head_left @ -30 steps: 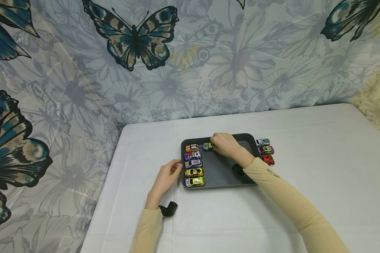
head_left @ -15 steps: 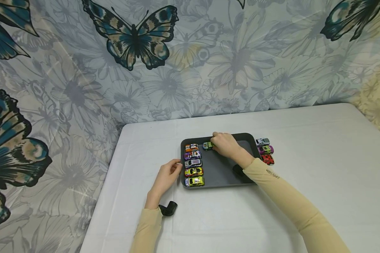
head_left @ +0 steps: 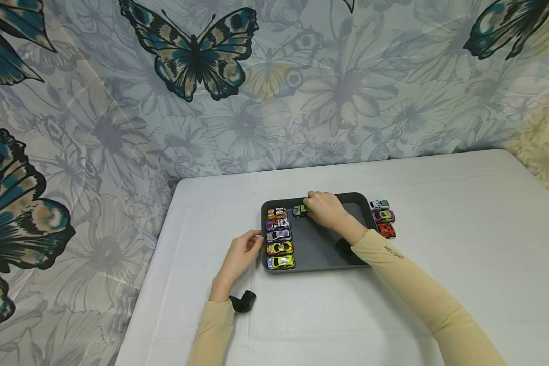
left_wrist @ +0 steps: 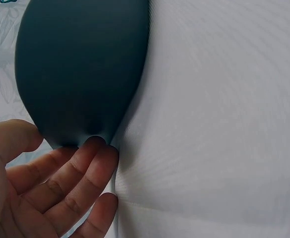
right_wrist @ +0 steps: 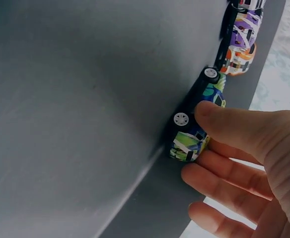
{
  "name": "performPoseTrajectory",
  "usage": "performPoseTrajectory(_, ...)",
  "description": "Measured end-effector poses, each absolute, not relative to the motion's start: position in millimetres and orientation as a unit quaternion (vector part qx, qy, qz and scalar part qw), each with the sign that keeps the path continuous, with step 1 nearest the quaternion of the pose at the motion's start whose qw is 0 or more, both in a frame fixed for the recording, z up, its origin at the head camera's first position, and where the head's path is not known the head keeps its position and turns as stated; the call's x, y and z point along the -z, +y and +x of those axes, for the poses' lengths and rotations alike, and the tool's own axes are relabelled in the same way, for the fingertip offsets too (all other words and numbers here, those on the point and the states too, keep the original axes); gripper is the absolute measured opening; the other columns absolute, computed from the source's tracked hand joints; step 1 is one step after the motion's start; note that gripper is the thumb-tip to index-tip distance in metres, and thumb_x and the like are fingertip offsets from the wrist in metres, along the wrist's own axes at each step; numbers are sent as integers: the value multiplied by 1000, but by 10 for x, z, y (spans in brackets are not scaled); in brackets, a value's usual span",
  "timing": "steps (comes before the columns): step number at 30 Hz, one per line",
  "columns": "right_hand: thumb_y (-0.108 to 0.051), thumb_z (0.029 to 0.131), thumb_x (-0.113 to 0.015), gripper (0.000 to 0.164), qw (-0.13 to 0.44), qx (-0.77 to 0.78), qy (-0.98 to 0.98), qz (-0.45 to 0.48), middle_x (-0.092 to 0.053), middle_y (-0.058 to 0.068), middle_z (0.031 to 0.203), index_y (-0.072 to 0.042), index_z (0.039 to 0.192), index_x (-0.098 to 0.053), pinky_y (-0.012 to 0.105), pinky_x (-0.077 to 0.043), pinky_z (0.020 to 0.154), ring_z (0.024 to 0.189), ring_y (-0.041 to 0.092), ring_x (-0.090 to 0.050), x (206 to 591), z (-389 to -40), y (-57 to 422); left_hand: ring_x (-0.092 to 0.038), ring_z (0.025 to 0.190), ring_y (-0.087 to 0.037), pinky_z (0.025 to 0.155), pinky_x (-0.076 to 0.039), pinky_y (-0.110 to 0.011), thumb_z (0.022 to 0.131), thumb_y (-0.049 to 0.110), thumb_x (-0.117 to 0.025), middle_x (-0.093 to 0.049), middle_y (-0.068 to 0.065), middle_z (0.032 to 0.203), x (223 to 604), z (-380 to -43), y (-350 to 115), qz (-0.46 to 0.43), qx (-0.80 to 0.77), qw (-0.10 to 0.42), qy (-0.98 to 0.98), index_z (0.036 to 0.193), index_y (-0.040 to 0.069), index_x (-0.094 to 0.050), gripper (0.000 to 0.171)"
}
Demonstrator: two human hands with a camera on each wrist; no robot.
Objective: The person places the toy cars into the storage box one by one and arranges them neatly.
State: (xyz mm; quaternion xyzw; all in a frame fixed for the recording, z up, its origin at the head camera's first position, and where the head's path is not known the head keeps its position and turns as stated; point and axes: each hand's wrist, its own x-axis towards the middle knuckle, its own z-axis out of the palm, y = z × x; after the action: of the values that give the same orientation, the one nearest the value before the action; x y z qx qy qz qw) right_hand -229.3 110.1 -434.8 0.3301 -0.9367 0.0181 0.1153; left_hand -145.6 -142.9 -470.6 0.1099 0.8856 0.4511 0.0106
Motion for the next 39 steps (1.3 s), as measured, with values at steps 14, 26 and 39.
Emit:
performPoseTrajectory(14,-11,74,-78,15,128,-37,-932,338,-53,5,72,-6,80,-65,33,-48,57,63,20,-55,4226,-2191,1204,-59,75,-11,70,-50,-28,95,19,-54,-65,-6,88,4697,-1450,-1418,105,-448,13,888,115,0,-61,28)
performPoseTrajectory(26,-3,73,-75,14,192,-66,-914,352,-55,7,74,-3,80,-63,35,-47,54,61,22,-54,4080,-2011,1477,-59,73,-11,68,-49,-28,95,19,-53,-65,-4,87,4697,-1455,-1416,104,-442,14,891,115,1,-61,28)
performPoseTrajectory(39,0,70,-77,19,222,-77,-911,339,-55,8,74,1,85,-65,36,-47,56,61,23,-55,3967,-1799,1899,-58,73,-10,68,-49,-27,95,19,-54,-64,-4,87,4707,-1457,-1418,102,-441,15,892,115,1,-61,28)
